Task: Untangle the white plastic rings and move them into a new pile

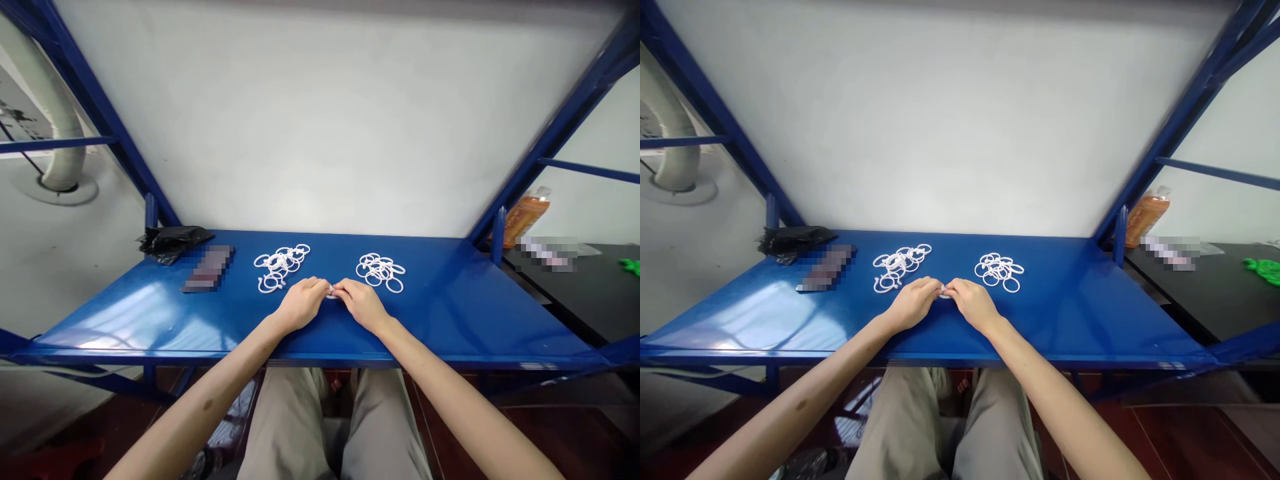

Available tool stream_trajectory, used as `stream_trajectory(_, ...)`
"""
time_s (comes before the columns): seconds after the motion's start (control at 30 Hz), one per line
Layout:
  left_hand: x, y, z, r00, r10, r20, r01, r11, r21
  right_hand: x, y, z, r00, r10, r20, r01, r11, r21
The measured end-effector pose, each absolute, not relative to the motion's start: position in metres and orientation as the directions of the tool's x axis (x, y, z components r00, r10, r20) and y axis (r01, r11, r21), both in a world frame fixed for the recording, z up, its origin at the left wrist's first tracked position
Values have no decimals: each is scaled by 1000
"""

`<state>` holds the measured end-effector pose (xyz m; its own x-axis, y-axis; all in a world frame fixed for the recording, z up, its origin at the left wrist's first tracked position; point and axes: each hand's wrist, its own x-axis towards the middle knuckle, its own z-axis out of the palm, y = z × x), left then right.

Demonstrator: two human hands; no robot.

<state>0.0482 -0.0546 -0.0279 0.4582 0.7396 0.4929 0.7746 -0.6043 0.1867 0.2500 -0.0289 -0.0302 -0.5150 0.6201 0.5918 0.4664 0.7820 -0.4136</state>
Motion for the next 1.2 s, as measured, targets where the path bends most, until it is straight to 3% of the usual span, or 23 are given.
stream_trajectory(0.1,42,-49,-25,366,755,544,835,-524,167,260,-21,-25,-433,625,650,589,742,-321)
stream_trajectory(0.17,33,-45,-25,246,768,591,916,-384,118,277,-13,-21,-322,650,688,689,659,-300)
stream_trajectory(0.3,16,-37,-30,84,776,625,986,-154,59,322,3,-19,-98,722,685,828,441,-347)
stream_trajectory(0.47,9,-33,-38,23,762,647,992,-100,82,351,12,-27,-68,792,606,846,368,-386)
stream_trajectory(0.73,15,-39,-28,59,767,639,981,-164,106,348,9,-28,-52,833,551,866,312,-390)
stream_trajectory(1.2,29,-48,-24,268,759,593,884,-439,163,346,6,-27,-60,808,586,850,349,-394)
